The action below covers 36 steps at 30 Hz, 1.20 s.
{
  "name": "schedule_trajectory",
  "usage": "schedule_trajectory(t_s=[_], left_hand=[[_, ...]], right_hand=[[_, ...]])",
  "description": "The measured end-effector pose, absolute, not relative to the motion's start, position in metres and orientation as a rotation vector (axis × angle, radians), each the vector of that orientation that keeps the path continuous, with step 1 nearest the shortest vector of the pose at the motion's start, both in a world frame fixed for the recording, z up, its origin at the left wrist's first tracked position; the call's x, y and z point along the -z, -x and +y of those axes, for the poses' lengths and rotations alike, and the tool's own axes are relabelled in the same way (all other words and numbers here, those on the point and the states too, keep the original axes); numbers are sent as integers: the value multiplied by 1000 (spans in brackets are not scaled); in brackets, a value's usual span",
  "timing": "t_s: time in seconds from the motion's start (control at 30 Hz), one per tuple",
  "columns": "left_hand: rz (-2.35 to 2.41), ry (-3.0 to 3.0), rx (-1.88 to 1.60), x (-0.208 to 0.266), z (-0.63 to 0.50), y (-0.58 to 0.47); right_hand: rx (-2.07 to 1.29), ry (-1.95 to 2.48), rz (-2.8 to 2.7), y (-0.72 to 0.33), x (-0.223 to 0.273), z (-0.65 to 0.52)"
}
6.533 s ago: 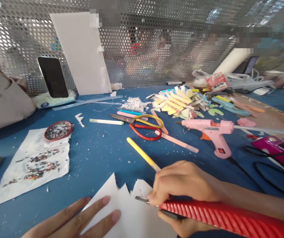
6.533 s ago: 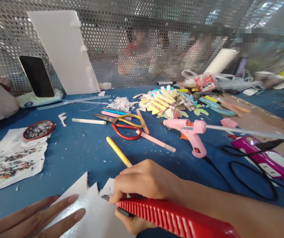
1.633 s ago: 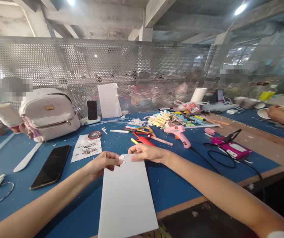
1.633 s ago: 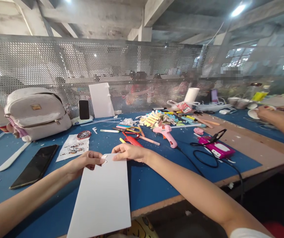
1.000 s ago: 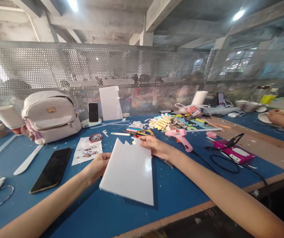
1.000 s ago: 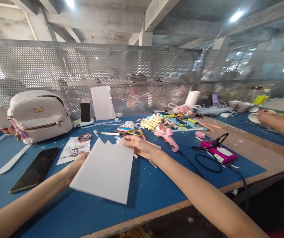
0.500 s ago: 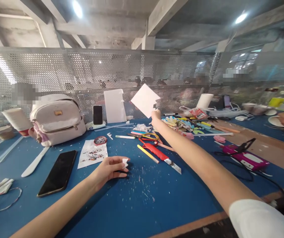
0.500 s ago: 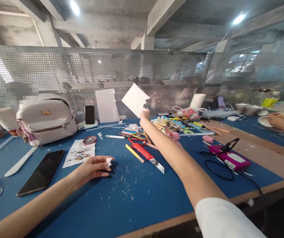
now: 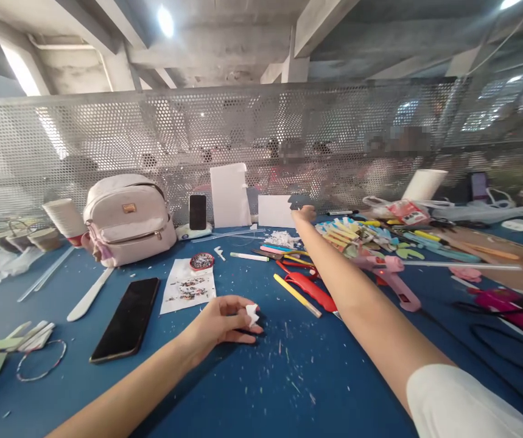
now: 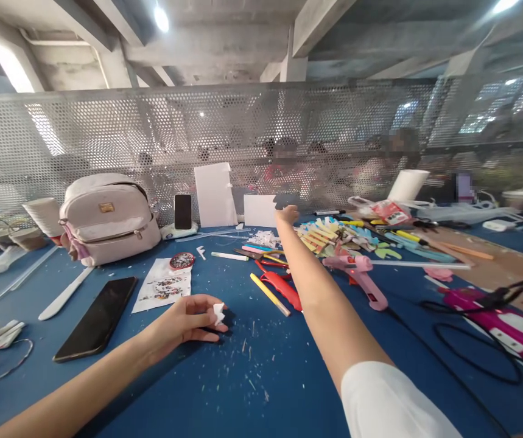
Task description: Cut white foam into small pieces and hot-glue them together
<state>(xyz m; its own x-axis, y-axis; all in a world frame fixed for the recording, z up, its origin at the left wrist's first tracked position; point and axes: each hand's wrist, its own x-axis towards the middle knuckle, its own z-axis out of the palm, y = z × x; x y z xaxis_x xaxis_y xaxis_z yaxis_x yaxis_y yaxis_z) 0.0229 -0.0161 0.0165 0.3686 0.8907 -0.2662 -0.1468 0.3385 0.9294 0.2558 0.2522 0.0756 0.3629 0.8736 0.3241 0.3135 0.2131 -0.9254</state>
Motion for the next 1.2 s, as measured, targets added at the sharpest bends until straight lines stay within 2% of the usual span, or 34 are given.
schedule_trajectory(t_s=[0.23,0.5,0.63,0.73,0.83,0.97,1.07,1.2], left_hand=[[983,-1025,-779,-19,-19,-23],[1043,-1242,-735,-21,-29,-33],[1065,-1373,-724,-25,-39,-38],[1209,-1697,-736,-28,-46,-38],[1364,-2083,-642,-27,-52,-36],[1432,-2329,-497,-21,-57,-28],[1426,-2511,-511,-19,-62,-19],[1141,-2699,-676,-16,-64,-11]], right_hand=[[-278,1467,-1405,-212,-98,215],[-17,1215,-2433,-229,-98,69],[178,1404,-2686,-266,-93,28],[246,1612,-2750,-287,-88,23],[242,1733,-2781,-298,-80,25],[177,1770,-2800,-308,-69,31],[102,1751,-2739,-318,-73,37],[-280,1424,-2427,-323,-87,38]])
